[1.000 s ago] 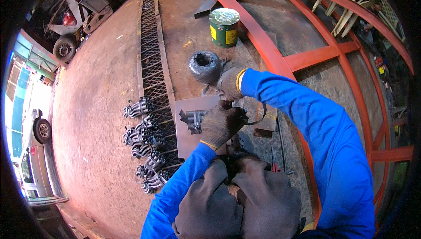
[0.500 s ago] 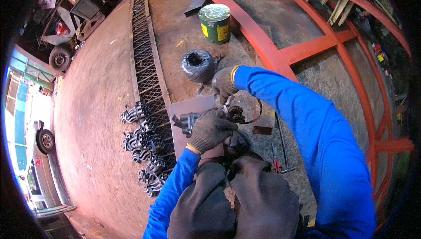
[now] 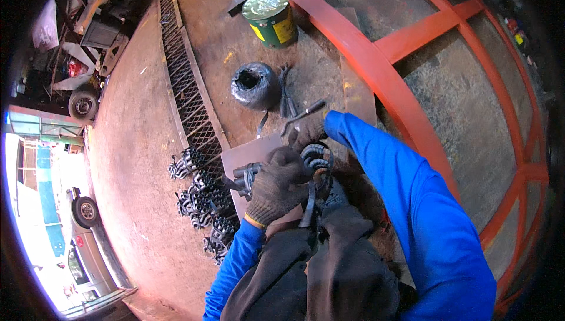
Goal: The person bundles several metal rods together using a strip of material, wrapping it tightly around the rods and securing it with pliers. The person then places the finished bundle on the floor next to other similar bundles.
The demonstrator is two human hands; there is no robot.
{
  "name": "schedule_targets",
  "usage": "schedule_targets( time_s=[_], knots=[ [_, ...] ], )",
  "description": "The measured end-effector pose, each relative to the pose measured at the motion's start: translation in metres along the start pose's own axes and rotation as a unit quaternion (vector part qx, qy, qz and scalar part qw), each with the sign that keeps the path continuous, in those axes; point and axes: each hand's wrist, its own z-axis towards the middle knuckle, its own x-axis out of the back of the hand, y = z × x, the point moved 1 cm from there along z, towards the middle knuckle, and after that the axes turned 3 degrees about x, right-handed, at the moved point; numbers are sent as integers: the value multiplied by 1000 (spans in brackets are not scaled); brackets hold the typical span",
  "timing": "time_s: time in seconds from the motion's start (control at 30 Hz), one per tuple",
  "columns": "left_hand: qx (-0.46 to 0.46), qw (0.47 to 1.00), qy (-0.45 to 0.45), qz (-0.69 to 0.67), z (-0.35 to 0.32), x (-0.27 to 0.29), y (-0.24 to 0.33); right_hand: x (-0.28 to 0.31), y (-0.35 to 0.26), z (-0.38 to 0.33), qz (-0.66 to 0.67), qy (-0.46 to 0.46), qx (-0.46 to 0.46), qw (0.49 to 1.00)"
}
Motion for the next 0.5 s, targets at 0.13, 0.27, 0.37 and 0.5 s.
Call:
schedule_targets(
  time_s=[0.13, 0.27, 0.37, 0.5],
  knots=[
    [2, 990, 77, 116, 7, -6, 8, -43, 57, 6, -43, 110, 169, 979],
    [31, 983, -15, 179, 24, -22, 15, -100, 122, 12, 30, 275, 332, 902],
    [69, 971, -36, 225, 13, -18, -3, -154, 65, -9, 342, 297, 203, 868],
    [73, 962, -89, 248, 22, -14, 1, -173, -14, -68, 289, 379, -93, 874]
  ],
)
